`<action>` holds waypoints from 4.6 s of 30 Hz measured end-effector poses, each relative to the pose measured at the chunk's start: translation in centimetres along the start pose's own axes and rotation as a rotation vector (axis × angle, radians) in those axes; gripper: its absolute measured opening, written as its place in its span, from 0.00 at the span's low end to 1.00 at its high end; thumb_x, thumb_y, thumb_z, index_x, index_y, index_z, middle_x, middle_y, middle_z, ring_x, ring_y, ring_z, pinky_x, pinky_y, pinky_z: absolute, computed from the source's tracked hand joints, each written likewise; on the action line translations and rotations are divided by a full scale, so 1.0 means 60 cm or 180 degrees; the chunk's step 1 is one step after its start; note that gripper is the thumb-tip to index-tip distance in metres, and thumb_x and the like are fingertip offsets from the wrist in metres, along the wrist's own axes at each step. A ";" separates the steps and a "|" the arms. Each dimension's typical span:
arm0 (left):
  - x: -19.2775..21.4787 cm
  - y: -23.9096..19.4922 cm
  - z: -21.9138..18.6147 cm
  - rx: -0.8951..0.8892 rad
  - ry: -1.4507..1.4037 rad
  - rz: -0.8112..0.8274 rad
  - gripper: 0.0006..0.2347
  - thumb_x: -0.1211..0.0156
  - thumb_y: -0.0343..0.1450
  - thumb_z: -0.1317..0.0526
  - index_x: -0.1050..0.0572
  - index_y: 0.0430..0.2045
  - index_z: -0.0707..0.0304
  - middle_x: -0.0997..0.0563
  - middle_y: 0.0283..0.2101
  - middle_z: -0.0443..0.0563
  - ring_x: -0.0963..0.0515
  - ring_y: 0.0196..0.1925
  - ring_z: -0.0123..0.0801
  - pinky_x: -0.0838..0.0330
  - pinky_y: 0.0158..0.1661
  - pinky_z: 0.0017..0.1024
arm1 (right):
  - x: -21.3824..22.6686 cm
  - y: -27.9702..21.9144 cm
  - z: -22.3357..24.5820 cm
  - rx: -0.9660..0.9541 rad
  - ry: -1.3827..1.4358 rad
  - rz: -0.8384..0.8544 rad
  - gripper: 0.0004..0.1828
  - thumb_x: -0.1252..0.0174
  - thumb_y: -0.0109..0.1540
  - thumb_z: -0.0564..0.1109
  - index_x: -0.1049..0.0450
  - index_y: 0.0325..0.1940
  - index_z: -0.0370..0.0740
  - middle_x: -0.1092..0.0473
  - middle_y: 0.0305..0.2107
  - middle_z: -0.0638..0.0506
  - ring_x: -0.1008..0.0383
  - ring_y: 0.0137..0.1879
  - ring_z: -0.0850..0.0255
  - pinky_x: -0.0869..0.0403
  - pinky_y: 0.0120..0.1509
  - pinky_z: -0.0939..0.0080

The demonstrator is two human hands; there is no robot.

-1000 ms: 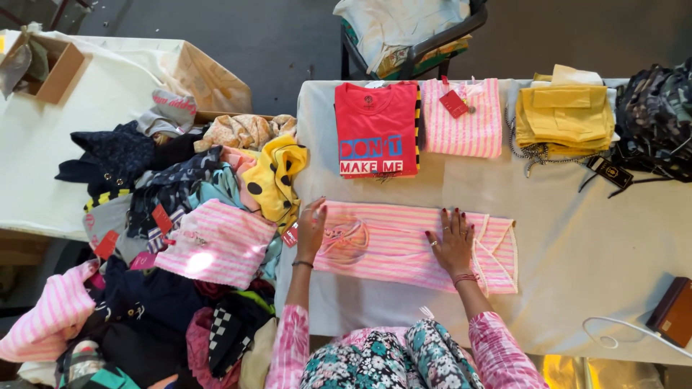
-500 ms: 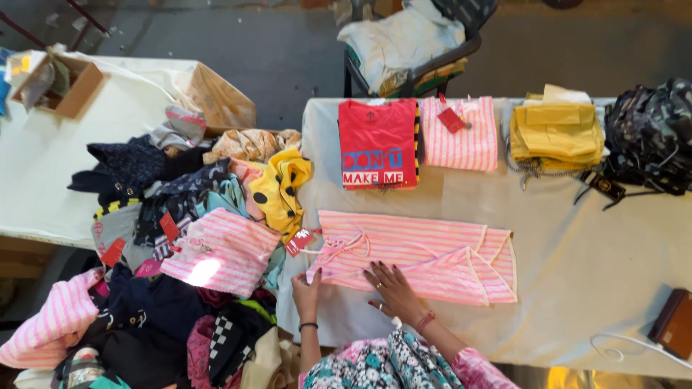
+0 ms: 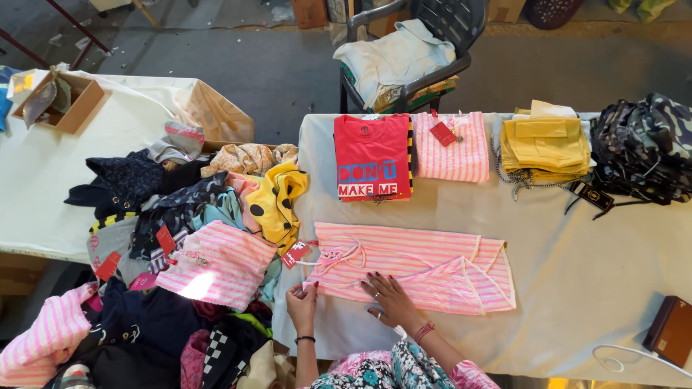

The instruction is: The person sits on the floor and folds a camouflage-patterned garment, smoothing it out before placing it on a pile. They then pick up a pink and white striped top, fold it neatly, and place it on top of the other folded clothes.

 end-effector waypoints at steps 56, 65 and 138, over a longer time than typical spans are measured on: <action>-0.237 -0.396 -0.221 -0.0973 -0.0059 0.1274 0.21 0.44 0.73 0.63 0.38 0.60 0.74 0.37 0.69 0.57 0.35 0.61 0.37 0.44 0.63 0.32 | 0.177 0.093 -0.331 -0.1020 0.4337 -0.0462 0.14 0.48 0.63 0.43 0.24 0.49 0.34 0.21 0.32 0.48 0.18 0.38 0.59 0.18 0.45 0.60; -0.436 -0.585 -0.190 -0.1458 0.0160 0.1888 0.24 0.41 0.71 0.64 0.45 0.59 0.72 0.39 0.68 0.60 0.34 0.55 0.43 0.40 0.60 0.34 | 0.238 -0.097 -0.484 -0.2006 0.4007 -0.0520 0.12 0.45 0.66 0.46 0.23 0.47 0.37 0.24 0.33 0.52 0.21 0.39 0.65 0.21 0.44 0.61; -0.509 -0.249 -0.331 -0.1561 0.0020 0.3929 0.12 0.32 0.72 0.63 0.21 0.47 0.68 0.16 0.46 0.48 0.21 0.48 0.21 0.24 0.49 0.28 | 0.436 -0.170 -0.328 -0.0966 0.2592 -0.2075 0.11 0.43 0.63 0.34 0.21 0.48 0.34 0.25 0.35 0.56 0.29 0.42 0.70 0.28 0.47 0.66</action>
Point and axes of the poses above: each hand's wrist, its own y-axis towards the middle knuckle, its own x-axis out of the back of the hand, z = x × y, the point moved 9 cm from there along y, towards the middle knuckle
